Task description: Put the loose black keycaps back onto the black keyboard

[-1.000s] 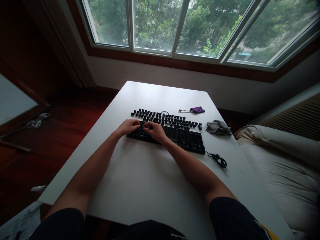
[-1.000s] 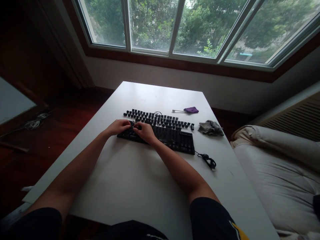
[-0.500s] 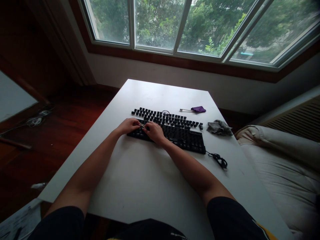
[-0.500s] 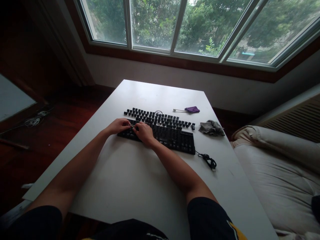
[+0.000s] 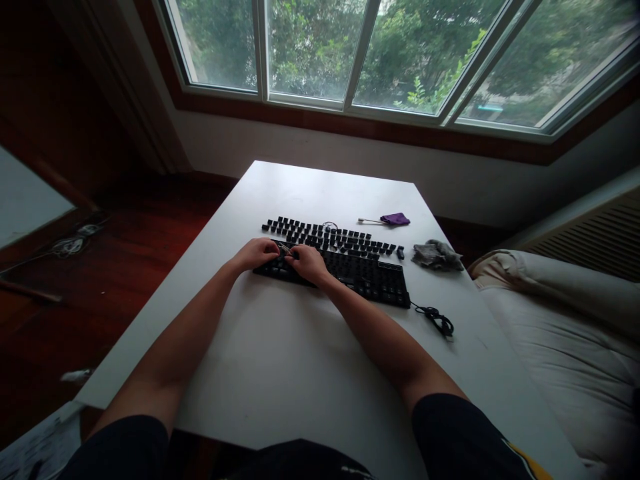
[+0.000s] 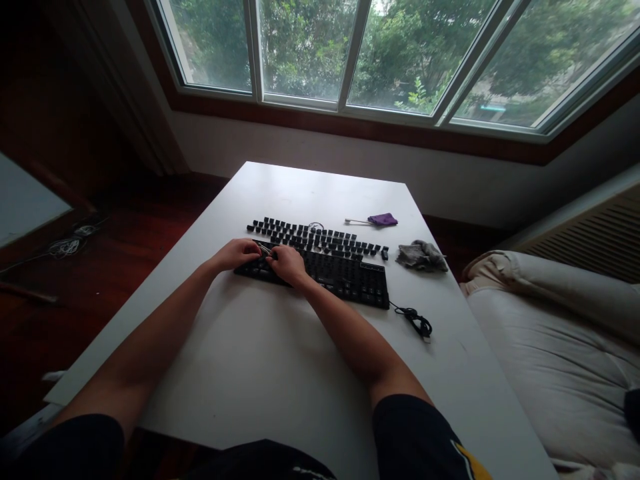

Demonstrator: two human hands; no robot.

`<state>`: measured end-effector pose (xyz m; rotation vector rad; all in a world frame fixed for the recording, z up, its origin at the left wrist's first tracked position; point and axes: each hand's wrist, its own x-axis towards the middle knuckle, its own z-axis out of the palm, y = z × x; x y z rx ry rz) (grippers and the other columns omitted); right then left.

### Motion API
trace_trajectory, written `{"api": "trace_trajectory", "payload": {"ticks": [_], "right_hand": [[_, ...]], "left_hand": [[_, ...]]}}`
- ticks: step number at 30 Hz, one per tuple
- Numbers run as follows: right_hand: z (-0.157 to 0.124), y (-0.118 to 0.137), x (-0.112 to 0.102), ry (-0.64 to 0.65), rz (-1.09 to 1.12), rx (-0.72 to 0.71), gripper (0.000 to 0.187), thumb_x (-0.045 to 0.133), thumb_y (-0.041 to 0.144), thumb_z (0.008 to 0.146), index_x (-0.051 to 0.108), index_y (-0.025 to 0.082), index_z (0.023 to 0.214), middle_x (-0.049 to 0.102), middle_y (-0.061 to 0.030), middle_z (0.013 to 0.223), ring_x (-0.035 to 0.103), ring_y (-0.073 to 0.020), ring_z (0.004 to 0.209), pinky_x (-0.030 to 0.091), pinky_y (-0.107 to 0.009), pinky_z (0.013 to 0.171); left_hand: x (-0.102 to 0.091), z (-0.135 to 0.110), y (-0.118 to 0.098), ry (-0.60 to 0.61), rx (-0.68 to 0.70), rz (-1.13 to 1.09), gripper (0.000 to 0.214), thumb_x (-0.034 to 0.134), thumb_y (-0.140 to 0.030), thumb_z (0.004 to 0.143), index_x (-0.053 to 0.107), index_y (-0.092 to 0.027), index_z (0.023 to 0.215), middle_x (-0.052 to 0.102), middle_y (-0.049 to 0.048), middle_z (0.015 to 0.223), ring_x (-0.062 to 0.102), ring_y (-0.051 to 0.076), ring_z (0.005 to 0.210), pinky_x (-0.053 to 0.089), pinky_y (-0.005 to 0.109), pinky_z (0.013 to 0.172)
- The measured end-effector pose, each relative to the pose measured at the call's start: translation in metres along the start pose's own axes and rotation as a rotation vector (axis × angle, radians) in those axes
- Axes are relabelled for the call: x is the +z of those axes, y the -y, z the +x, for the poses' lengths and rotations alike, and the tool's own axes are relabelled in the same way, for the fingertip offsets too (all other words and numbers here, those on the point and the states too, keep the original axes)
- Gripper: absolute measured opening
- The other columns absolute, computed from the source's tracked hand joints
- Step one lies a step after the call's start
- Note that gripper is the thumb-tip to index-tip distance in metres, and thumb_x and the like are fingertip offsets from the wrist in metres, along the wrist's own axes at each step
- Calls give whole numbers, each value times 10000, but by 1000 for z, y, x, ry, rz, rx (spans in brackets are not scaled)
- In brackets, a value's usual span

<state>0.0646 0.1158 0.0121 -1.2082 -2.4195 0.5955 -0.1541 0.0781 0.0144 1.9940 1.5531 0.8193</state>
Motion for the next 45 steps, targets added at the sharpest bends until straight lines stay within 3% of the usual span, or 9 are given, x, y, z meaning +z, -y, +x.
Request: {"api": "trace_trajectory", "payload": {"ticks": [7, 14, 24, 30, 45], "right_hand": [[5, 0, -6, 91, -34, 29, 189, 659, 392, 908, 753, 246, 982, 754, -35, 961, 671, -208, 925, 440, -260, 767], [-15, 16, -9, 58, -209, -50, 236, 569, 404, 983, 687, 242, 1107, 673, -73, 1166, 665, -219, 980, 458, -281, 788], [-17, 19, -12, 87, -272, -15, 243, 528, 404, 1009, 653, 242, 1140, 647, -87, 1204, 670, -236, 1004, 474, -302, 804], [-23, 25, -10, 71, -328, -70, 212, 511, 342, 1012, 630, 215, 1134, 632, -104, 1189, 690, -240, 956, 475, -302, 763], [-11, 9, -6, 61, -154, -59, 155, 634, 333, 923, 654, 261, 1059, 697, -43, 1102, 648, -219, 969, 423, -270, 753]], "left_hand": [[-1, 0, -1, 38, -8, 94, 233, 649, -367, 818, 789, -198, 898, 736, 33, 900, 637, 167, 779, 477, 251, 699], [0, 1, 4, 34, -7, 141, 242, 642, -382, 827, 777, -198, 907, 716, 29, 870, 619, 169, 763, 465, 258, 686], [4, 2, -1, 50, 117, 166, 238, 653, -402, 842, 773, -206, 901, 711, 51, 937, 636, 215, 904, 488, 324, 848], [5, 3, 5, 58, 115, 128, 200, 665, -388, 847, 766, -222, 890, 707, 36, 920, 636, 212, 908, 481, 317, 831], [8, 6, 6, 38, 142, 127, 249, 641, -420, 864, 737, -190, 865, 695, 48, 892, 624, 207, 865, 474, 323, 814]]}}
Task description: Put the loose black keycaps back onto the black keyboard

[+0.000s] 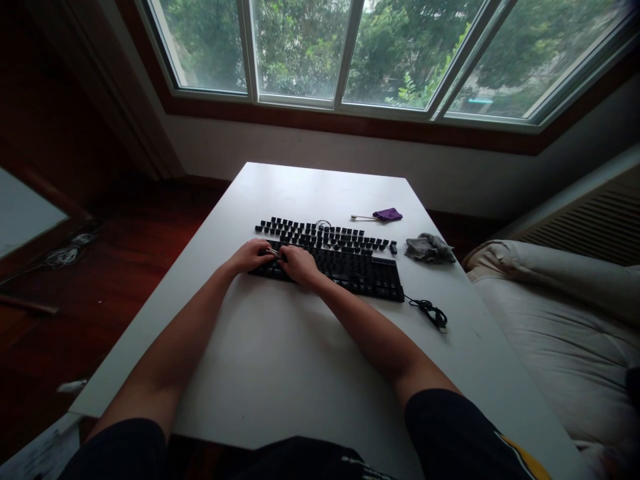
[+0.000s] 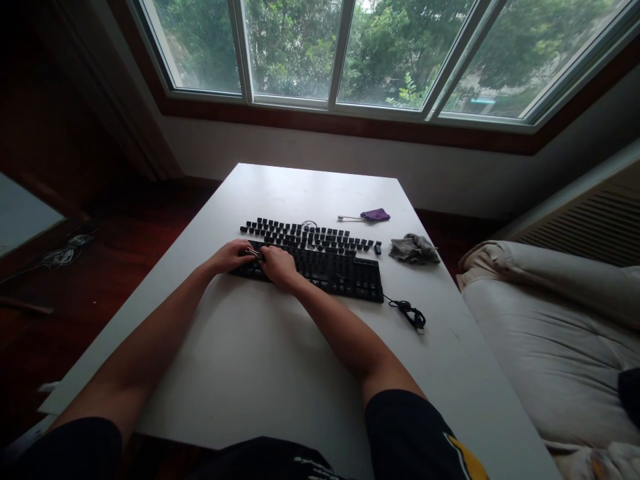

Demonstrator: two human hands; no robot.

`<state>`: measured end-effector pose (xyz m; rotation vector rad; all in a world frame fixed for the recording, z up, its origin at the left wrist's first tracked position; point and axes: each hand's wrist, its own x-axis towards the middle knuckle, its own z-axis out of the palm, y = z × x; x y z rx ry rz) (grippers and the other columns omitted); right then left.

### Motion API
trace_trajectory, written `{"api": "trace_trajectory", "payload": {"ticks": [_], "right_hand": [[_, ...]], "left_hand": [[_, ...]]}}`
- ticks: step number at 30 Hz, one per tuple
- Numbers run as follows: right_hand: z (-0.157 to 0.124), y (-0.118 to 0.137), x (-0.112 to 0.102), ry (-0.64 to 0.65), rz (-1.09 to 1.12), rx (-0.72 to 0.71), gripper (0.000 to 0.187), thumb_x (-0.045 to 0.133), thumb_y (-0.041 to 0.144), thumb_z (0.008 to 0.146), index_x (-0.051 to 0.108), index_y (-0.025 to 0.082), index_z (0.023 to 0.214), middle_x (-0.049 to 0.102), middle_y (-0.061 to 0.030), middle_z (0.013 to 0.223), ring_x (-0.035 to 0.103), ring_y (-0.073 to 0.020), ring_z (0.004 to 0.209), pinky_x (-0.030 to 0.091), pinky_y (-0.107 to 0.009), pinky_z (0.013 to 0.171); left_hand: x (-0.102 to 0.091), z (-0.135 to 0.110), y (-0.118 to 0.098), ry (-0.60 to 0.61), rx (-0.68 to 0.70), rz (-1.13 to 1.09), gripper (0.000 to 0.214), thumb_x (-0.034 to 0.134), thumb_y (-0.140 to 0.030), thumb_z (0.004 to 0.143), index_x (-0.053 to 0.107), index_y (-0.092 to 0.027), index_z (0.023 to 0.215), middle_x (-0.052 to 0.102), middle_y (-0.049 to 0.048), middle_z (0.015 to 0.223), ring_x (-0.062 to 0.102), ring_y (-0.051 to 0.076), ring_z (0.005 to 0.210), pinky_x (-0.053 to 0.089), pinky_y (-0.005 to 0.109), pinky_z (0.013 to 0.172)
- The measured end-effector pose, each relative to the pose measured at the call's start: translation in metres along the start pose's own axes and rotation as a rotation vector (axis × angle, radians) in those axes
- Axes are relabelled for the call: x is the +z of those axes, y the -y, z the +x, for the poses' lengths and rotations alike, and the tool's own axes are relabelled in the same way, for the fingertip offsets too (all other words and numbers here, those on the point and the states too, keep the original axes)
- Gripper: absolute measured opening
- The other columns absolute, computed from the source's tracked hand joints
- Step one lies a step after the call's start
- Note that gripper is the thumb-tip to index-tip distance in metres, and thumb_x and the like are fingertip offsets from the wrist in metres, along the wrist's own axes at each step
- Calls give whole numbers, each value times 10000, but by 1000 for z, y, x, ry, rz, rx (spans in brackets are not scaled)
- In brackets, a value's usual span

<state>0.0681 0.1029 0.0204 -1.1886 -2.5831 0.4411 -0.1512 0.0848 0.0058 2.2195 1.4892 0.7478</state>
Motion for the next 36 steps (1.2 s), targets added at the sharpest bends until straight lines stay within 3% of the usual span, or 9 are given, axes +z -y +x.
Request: {"api": "trace_trajectory", "payload": {"ticks": [10, 19, 36], "right_hand": [[-6, -18, -10, -89, 153, -83, 185, 564, 272, 955, 705, 241, 1070, 741, -29, 1069, 661, -183, 932, 424, -238, 781], [-4, -32, -8, -16, 140, -262, 287, 607, 201, 900, 742, 269, 1144, 758, -14, 1106, 687, -177, 986, 454, -236, 859], [-8, -23, -15, 59, 72, -247, 327, 616, 220, 912, 740, 311, 1200, 747, -4, 1188, 685, -192, 1079, 469, -262, 929]], "left_hand": [[-2, -3, -3, -13, -42, -46, 234, 608, -385, 867, 755, -214, 931, 698, 37, 914, 616, 191, 854, 488, 309, 797], [-3, -6, -8, -20, -64, -22, 191, 629, -353, 843, 754, -224, 908, 711, 31, 922, 624, 201, 894, 494, 315, 822], [-10, -9, -9, 14, -40, -119, 217, 608, -344, 844, 762, -219, 933, 706, 44, 947, 638, 206, 944, 504, 316, 829]]}}
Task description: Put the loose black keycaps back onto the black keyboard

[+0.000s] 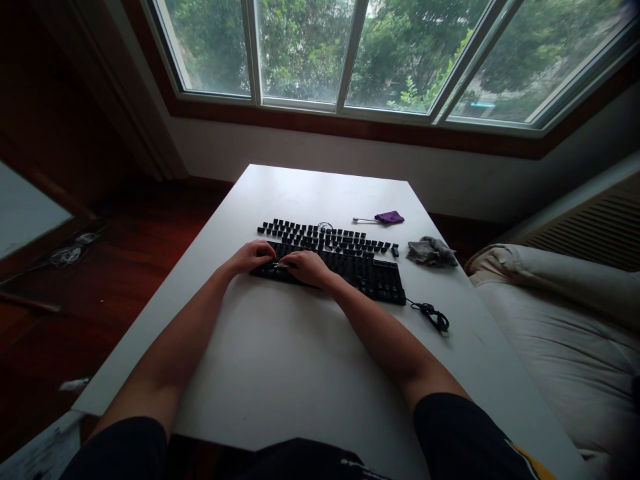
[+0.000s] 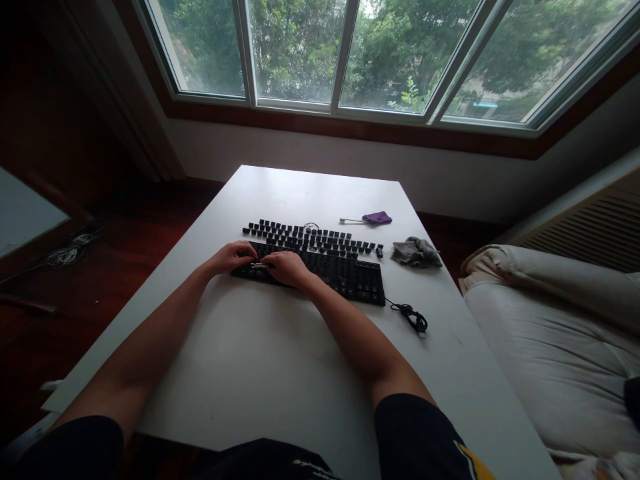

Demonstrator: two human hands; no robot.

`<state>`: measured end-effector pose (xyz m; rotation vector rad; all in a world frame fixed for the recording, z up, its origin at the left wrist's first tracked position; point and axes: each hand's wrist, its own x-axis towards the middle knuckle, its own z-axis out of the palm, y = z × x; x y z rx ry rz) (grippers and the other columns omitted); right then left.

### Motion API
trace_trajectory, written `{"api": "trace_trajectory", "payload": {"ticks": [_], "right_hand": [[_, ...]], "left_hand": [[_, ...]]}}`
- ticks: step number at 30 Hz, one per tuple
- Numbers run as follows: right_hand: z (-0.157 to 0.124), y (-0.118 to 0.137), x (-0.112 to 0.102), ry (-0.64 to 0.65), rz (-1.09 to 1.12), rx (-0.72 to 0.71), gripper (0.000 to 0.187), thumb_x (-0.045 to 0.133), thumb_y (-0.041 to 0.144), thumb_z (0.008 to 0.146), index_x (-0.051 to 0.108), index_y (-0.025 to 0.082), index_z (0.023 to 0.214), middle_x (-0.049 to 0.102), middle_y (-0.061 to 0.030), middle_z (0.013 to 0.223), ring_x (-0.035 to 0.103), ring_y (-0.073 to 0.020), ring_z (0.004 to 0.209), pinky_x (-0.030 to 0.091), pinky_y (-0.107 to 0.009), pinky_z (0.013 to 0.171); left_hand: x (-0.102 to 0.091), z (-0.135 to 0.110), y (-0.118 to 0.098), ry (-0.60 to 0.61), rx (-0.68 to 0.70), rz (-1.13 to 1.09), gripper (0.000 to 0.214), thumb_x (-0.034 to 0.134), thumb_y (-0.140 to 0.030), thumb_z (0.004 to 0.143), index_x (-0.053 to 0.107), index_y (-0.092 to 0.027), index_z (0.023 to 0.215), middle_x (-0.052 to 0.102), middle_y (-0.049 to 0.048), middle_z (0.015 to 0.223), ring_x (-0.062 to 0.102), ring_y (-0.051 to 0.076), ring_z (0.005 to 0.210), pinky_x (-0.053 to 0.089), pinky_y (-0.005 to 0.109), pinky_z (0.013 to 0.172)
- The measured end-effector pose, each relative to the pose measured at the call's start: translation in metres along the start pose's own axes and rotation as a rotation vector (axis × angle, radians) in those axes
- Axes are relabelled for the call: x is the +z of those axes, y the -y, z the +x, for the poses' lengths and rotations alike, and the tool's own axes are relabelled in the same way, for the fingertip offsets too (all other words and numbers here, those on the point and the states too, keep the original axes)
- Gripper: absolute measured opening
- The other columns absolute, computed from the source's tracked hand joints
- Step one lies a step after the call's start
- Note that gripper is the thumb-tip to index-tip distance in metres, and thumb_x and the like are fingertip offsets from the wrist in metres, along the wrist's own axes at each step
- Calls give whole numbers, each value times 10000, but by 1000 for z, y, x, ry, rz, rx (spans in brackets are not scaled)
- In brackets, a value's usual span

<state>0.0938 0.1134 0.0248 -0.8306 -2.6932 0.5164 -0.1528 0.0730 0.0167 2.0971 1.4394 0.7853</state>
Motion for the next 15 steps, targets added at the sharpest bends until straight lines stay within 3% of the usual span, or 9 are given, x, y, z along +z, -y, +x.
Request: {"api": "trace_trajectory", "payload": {"ticks": [5, 9, 15], "right_hand": [[3, -13, 1, -192, 83, 123, 288, 591, 220, 926, 734, 265, 1172, 747, -23, 1178, 686, -189, 1055, 473, -269, 921], [4, -24, 2, -300, 105, 200, 239, 574, 257, 933, 744, 237, 1099, 764, -32, 1073, 690, -193, 964, 467, -263, 862], [5, -31, 5, -369, 174, 237, 251, 542, 315, 937, 747, 224, 1049, 761, -31, 1005, 671, -185, 899, 452, -251, 818]], "left_hand": [[-3, 0, 3, -40, -46, -18, 241, 581, -326, 864, 759, -211, 980, 732, 42, 1001, 649, 185, 875, 500, 288, 745], [-10, 3, -8, -66, -77, 68, 244, 550, -275, 878, 765, -226, 983, 757, 22, 1017, 670, 188, 890, 508, 288, 783], [-13, 2, -38, 130, -1, 232, 281, 540, -278, 888, 791, -256, 1013, 769, 20, 1030, 688, 213, 921, 513, 290, 842]]}}
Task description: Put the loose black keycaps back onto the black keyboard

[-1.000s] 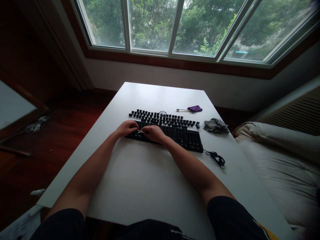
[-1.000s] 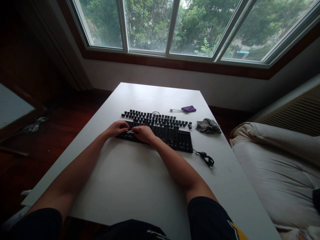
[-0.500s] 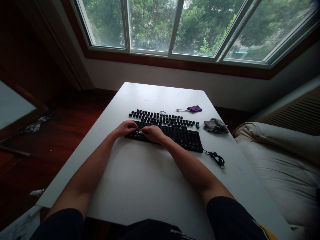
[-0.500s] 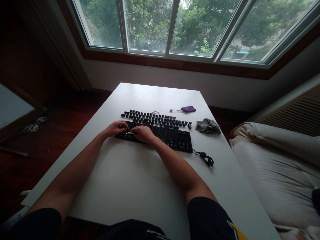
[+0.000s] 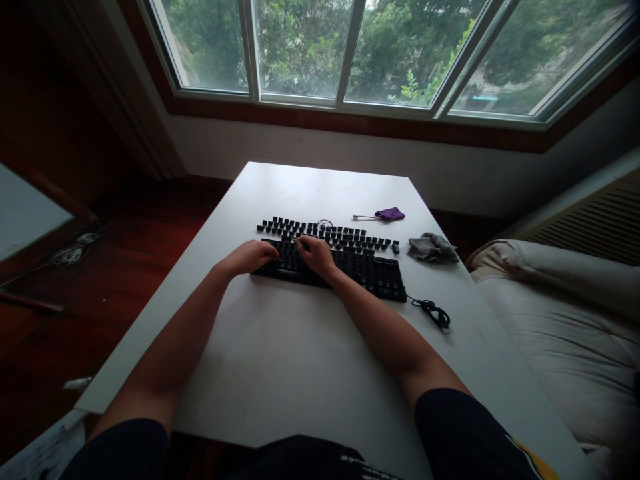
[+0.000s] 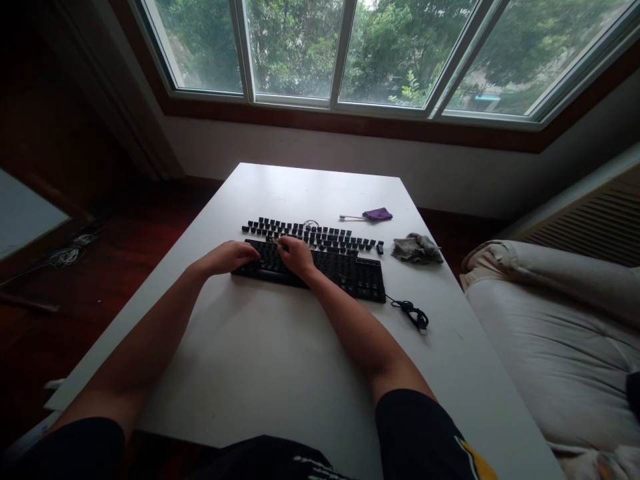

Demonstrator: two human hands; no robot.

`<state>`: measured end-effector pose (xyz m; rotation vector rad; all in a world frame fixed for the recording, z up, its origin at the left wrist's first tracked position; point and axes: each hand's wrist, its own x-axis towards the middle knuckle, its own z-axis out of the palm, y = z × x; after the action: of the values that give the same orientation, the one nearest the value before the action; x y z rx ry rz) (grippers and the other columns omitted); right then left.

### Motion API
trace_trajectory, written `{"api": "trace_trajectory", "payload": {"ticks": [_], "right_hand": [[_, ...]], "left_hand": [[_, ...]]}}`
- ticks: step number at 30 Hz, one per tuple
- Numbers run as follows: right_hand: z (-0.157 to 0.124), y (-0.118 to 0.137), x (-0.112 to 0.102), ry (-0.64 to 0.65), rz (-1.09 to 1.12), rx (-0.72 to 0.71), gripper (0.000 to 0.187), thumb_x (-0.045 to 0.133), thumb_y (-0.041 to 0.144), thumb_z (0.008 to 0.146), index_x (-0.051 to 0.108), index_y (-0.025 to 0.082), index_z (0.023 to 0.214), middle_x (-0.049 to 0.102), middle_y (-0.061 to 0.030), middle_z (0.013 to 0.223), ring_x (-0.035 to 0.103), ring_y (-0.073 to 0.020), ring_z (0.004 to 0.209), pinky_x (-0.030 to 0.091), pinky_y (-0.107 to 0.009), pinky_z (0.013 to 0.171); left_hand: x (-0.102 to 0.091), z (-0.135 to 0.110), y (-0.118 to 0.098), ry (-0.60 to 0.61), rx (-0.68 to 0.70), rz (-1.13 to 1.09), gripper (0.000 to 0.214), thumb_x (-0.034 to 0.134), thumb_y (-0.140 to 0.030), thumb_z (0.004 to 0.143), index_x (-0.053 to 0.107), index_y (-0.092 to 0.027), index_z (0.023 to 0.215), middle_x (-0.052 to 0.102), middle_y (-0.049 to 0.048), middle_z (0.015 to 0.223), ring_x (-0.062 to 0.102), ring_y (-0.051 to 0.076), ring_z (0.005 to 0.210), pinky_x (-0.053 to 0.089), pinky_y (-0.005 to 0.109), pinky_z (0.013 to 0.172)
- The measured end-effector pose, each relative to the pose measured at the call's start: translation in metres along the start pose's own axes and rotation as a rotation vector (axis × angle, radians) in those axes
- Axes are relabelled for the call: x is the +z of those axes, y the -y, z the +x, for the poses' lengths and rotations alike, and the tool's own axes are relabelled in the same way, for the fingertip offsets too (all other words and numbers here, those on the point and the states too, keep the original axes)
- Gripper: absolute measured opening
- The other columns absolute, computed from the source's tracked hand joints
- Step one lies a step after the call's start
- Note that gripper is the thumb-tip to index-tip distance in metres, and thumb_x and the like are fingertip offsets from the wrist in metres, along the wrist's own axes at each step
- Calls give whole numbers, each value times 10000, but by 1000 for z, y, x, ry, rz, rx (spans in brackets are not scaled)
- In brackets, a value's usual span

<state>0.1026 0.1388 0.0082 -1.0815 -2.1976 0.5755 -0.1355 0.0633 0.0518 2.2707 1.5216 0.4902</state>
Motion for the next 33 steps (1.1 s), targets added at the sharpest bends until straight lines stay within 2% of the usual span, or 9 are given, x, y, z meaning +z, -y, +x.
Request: {"api": "trace_trajectory", "payload": {"ticks": [3, 7, 14, 21, 28, 33], "right_hand": [[1, -4, 1, -19, 44, 23, 285, 522, 354, 940, 753, 207, 1020, 748, -24, 887, 641, -170, 772, 441, -238, 735], [3, -7, 2, -24, 83, 44, 336, 506, 405, 941, 757, 190, 997, 702, -8, 751, 562, -146, 631, 404, -232, 648], [4, -9, 4, -23, 95, 15, 321, 500, 382, 935, 753, 191, 987, 695, -3, 762, 562, -144, 655, 392, -230, 653], [3, -9, 4, -25, 103, 8, 308, 509, 364, 931, 755, 186, 984, 691, 1, 750, 537, -137, 629, 376, -230, 633], [3, -12, 7, -39, 155, -48, 246, 549, 322, 921, 760, 202, 960, 731, -12, 823, 592, -153, 691, 399, -237, 670], [3, -12, 7, -36, 162, -52, 224, 567, 325, 923, 760, 212, 942, 731, -11, 808, 610, -165, 699, 405, -247, 664]], "left_hand": [[0, -1, -8, 43, 30, 54, 288, 548, -287, 891, 792, -268, 1043, 758, 29, 1069, 683, 217, 929, 506, 287, 847], [0, -2, -14, 42, 62, 93, 289, 560, -247, 881, 796, -270, 1047, 733, 46, 1064, 672, 222, 927, 499, 300, 863], [2, -2, -19, 26, 101, 130, 252, 600, -234, 869, 800, -265, 1018, 722, 65, 1011, 640, 251, 975, 469, 346, 940], [3, -1, -16, 29, 92, 140, 272, 575, -241, 884, 793, -265, 1044, 714, 62, 1061, 652, 233, 957, 483, 322, 908], [1, -1, -20, 39, 101, 237, 303, 532, -239, 902, 786, -254, 1066, 711, 61, 1077, 652, 226, 977, 496, 318, 909], [0, -1, -21, 10, 105, 257, 280, 527, -246, 910, 794, -248, 994, 707, 69, 1038, 639, 228, 988, 493, 329, 924]]}}
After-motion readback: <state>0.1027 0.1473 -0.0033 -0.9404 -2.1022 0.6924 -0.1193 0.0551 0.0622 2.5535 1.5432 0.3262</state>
